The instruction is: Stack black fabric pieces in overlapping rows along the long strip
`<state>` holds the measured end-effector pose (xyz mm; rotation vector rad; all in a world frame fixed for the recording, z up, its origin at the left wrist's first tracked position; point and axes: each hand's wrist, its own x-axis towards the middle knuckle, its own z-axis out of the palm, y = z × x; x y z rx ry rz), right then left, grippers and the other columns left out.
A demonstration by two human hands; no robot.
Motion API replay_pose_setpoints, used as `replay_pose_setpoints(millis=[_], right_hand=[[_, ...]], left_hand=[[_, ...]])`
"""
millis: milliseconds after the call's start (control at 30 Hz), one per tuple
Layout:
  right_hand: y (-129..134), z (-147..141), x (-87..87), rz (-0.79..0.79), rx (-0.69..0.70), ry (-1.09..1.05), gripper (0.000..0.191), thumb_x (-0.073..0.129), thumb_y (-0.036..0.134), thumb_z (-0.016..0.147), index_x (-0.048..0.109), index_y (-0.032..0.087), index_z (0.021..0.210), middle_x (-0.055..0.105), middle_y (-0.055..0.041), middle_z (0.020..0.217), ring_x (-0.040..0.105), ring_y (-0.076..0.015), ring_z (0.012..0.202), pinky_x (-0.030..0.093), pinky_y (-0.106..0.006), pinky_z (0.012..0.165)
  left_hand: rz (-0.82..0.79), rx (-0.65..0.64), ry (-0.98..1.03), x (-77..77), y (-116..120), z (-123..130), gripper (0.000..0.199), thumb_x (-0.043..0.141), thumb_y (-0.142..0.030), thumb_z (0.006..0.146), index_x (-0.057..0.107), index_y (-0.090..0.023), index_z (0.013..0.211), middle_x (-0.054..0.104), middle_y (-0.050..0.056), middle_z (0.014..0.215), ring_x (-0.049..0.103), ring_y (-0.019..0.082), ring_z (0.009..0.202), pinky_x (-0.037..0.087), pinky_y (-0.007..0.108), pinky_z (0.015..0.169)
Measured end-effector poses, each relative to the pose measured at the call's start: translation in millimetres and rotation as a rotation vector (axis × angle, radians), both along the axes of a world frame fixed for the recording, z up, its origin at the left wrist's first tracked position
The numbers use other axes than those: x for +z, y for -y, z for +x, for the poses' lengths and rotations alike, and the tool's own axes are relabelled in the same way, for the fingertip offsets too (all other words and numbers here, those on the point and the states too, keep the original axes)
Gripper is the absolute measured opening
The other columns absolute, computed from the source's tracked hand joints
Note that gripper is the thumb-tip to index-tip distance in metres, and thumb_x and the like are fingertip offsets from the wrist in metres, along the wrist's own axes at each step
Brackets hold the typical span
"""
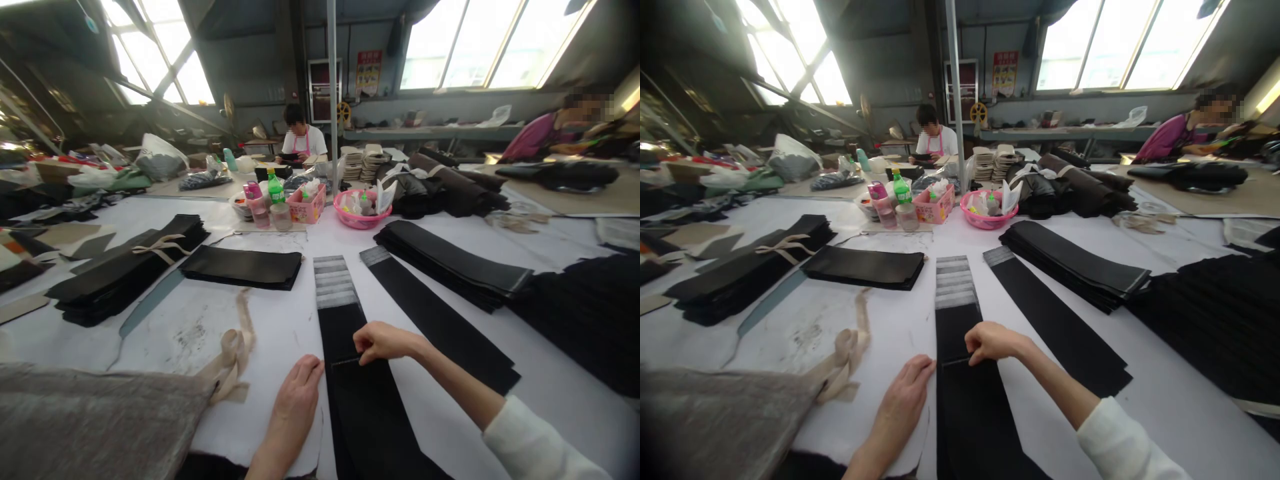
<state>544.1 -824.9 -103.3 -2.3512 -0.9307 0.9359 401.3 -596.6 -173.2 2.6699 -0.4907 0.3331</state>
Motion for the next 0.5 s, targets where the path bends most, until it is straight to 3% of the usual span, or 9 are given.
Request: replay_pose_setpoints(millis=[133,233,300,500], right_hand=[[6.0,0.3,13.4,0.019,-0.030,-0.218,0.020,0.071,0.030,0.071,0.055,0.018,0.070,0.045,0.0093,0.056,0.044,-0.0068,0.048,0.032,-0.017,0.045],[1.9,-6.4,25.4,0.002,-0.016,-0.072,0.024,0.073,0.027,0.071,0.052,0.017,0.064,0.044,0.0098,0.053,0.042,-0.0061,0.049,0.030,-0.018,0.048],[-4.1,-13.7,34.6,0.020,0.026,0.044,0.024,0.074,0.027,0.071,0.054,0.017,0.064,0.047,0.0095,0.055,0.043,-0.0060,0.053,0.028,-0.018,0.051],[-18.6,-31.6,55.9,0.006,0.149,0.183,0.013,0.071,0.034,0.076,0.065,0.023,0.079,0.060,0.0061,0.071,0.052,-0.0102,0.066,0.029,-0.019,0.055]], left_hand=[[-0.123,0.004,0.014,-4.5,-3.3,1.3,0.040,0.040,-0.005,0.087,0.058,-0.020,0.119,0.059,0.009,0.115,0.056,0.023,0.113,0.049,0.043,0.099],[-0.319,0.075,-0.038,5.7,-1.9,2.2,0.027,0.049,-0.026,0.091,0.060,-0.022,0.117,0.060,0.009,0.116,0.059,0.022,0.110,0.052,0.039,0.093],[-0.437,0.100,-0.064,16.6,3.9,4.0,0.032,0.055,-0.037,0.088,0.060,-0.023,0.116,0.061,0.009,0.116,0.060,0.022,0.107,0.054,0.036,0.090],[-0.608,0.019,-0.222,42.3,31.5,10.3,0.026,0.050,-0.039,0.091,0.068,-0.022,0.082,0.066,0.000,0.074,0.063,0.015,0.068,0.052,0.022,0.064]])
